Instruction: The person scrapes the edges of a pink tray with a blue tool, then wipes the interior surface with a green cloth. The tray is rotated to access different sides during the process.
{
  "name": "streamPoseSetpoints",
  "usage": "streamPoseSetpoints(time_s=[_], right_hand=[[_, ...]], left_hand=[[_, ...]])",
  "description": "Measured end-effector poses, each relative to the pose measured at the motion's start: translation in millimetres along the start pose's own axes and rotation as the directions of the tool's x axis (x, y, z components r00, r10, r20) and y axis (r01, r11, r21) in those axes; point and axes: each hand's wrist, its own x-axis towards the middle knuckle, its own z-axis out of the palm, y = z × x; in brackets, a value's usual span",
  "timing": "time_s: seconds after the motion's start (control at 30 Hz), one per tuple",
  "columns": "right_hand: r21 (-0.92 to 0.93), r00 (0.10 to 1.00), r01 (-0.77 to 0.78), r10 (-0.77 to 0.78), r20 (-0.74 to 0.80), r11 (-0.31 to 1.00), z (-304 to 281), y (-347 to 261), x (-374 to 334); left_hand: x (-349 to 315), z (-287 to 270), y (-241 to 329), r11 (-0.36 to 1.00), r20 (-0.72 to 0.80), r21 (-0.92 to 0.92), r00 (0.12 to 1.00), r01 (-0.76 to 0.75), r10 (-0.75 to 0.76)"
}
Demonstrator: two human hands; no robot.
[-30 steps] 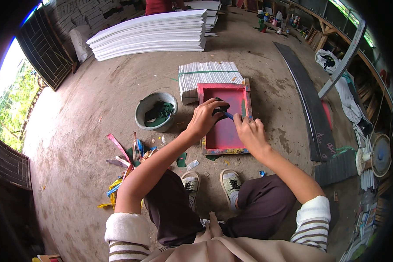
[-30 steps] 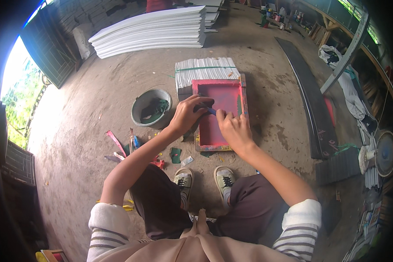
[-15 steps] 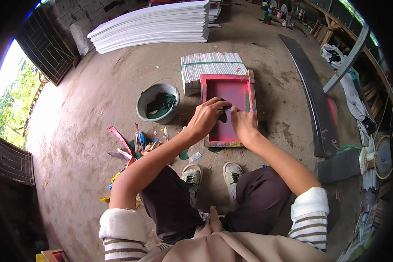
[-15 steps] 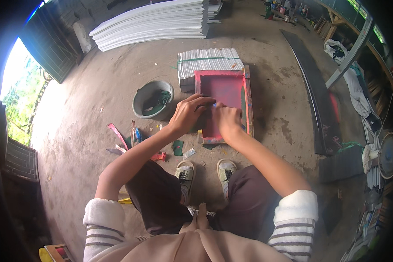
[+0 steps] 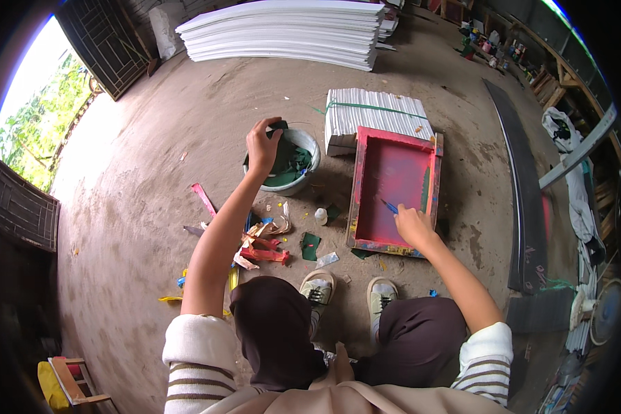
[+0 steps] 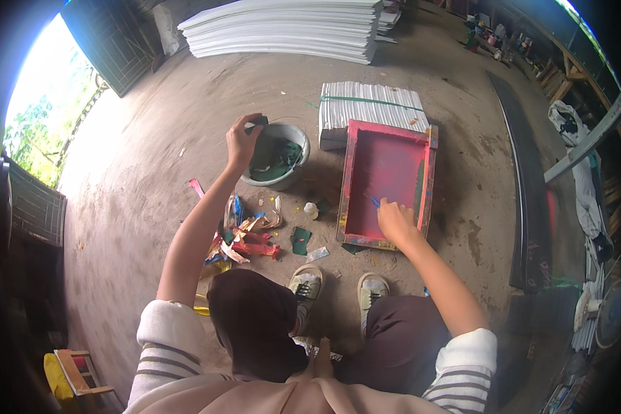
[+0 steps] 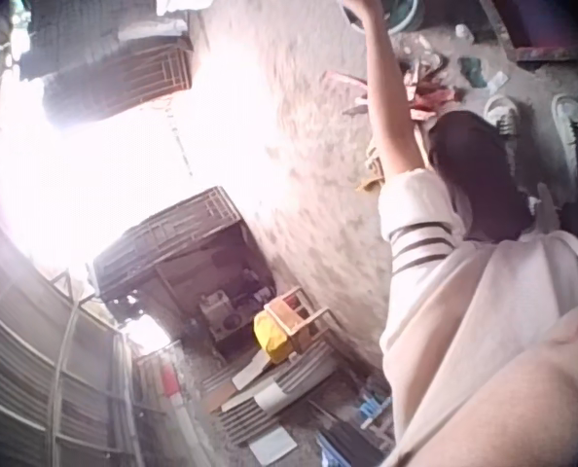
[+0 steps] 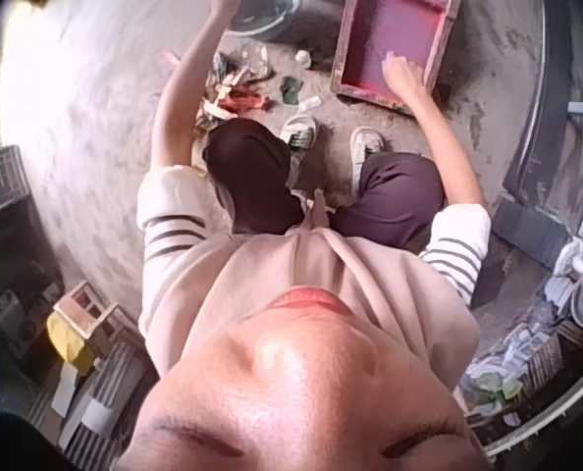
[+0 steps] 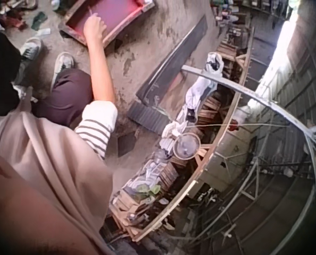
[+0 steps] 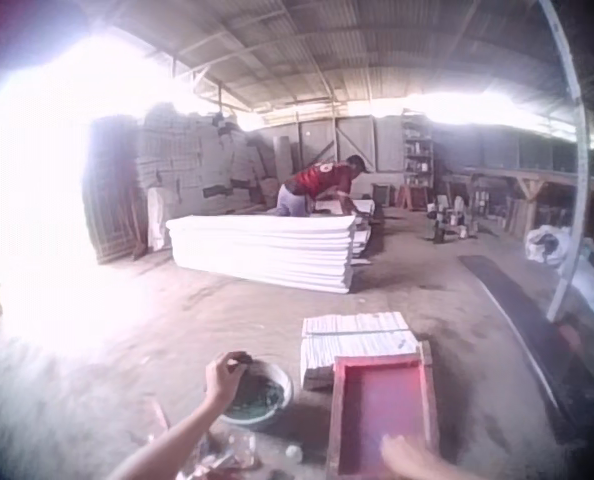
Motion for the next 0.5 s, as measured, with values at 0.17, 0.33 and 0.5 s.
streamPoseSetpoints(time_s=[0.17,0.33,0.5], right_hand=[[0.342,0.999,-0.036,0.032,0.017,0.939,61.3,6.7,48.1],[0.528,0.998,-0.054,0.033,0.049,0.848,143.5,7.4,69.9],[0.69,0.987,-0.161,0.129,0.098,0.706,187.0,-8.8,66.1]], left_hand=[[-1.4,27.3,-13.5,0.998,0.004,-0.052,0.999,-0.036,0.036],[-75.8,72.8,-57.3,0.999,0.187,-0.024,0.982,0.038,-0.033],[-157.5,85.1,-57.7,0.982,0.129,0.152,0.987,-0.11,0.09]])
